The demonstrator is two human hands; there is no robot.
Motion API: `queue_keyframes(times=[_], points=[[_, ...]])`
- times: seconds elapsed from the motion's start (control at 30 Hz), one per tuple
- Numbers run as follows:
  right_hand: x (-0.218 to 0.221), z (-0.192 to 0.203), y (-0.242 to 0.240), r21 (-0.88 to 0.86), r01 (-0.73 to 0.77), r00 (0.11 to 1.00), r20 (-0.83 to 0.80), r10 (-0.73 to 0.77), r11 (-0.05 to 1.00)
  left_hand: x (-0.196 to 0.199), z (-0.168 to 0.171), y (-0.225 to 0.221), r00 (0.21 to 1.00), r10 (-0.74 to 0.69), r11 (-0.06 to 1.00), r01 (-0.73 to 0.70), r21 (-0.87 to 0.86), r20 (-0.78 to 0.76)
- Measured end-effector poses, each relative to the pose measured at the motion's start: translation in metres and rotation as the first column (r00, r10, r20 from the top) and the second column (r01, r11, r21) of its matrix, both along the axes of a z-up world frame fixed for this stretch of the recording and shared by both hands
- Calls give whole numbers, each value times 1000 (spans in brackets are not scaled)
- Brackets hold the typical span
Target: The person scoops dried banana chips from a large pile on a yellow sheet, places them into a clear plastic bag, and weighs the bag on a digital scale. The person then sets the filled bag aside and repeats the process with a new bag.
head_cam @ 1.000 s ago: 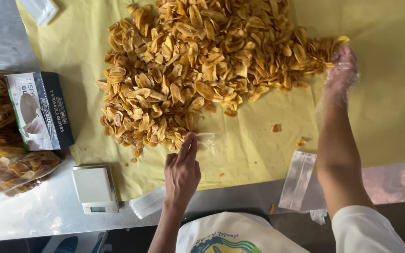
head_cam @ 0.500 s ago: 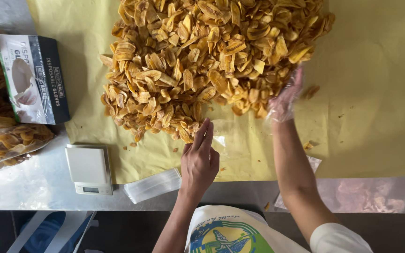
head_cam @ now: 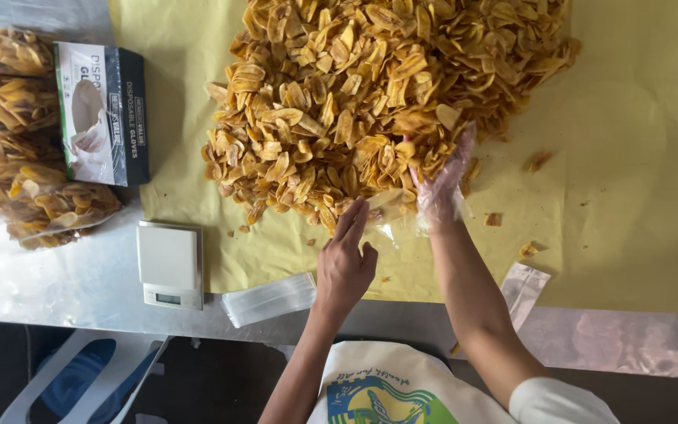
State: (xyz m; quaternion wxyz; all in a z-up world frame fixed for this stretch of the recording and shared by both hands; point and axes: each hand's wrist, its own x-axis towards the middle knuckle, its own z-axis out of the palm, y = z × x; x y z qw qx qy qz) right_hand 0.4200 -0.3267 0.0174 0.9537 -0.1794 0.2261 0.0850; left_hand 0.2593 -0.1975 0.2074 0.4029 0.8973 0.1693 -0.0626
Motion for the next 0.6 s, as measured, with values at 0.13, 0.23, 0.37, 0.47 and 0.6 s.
queue_keyframes(times=[0.13,0.23,0.37,0.47,0.6], points=[[-24,72,-9,114,-120,966,243,89,986,2,-2,-4,997,33,999,-31,-32,76],[-60,132,-21,-101,-158,947,267,180,982,2,-5,-9,995,41,998,-35,-60,93],[-96,165,-28,-731,-53,790,386,476,681,1,-6,-10,996,68,991,-60,-120,65],[-117,146,-43,-878,35,730,349,588,478,-2,-7,-7,995,85,984,-76,-159,51],[-124,88,-99,-712,-412,900,-219,378,569,-14,-7,6,987,39,988,-15,-155,153]])
